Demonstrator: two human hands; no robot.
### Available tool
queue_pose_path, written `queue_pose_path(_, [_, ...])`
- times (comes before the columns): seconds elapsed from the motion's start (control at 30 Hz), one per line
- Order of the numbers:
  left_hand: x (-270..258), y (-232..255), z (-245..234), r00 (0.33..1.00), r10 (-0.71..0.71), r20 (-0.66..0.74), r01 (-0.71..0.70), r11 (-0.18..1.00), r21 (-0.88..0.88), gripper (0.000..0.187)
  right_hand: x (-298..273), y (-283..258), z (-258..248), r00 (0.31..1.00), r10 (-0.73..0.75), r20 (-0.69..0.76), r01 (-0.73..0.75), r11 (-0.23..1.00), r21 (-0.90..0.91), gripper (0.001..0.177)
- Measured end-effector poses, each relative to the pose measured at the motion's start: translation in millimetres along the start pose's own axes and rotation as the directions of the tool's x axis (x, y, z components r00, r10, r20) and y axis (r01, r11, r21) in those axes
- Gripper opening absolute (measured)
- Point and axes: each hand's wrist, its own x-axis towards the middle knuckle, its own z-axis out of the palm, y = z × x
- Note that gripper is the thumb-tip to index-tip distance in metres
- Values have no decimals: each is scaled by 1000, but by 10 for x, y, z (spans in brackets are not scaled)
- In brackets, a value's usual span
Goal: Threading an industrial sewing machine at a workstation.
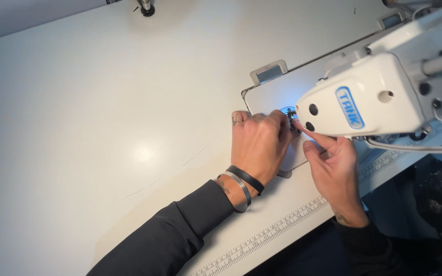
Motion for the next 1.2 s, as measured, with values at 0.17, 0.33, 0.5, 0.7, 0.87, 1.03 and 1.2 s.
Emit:
queue_pose_path(0.17, [-14,-16,-31,1000,18,-23,-18,1000,8,14,-8,67,-1,999,28,32,-27,999,-29,37])
queue_pose_path(0.33, [13,5,-57,999,-8,45,9,1000,-19,15,21,-14,49,999,42,-13,-41,997,66,38])
queue_pose_path(0.5, [4,-14,-75,999,14,32,-13,1000,-7,15,30,16,64,998,58,-30,-55,994,97,40])
queue_pose_path(0.7, [1,-5,-70,999,10,53,-9,1000,-27,14,6,53,38,998,62,-28,-60,996,61,39])
queue_pose_path(0.87, [10,3,-77,998,2,66,-1,1000,-18,14,11,44,34,999,40,-34,-38,998,40,37])
queue_pose_path(1.03, [9,4,-74,998,7,62,-8,1000,14,16,16,31,33,999,24,-25,-24,1000,-8,37])
queue_pose_path(1.2, [18,15,-97,997,-3,74,4,1000,-12,15,17,48,25,999,36,-23,-37,999,-18,37])
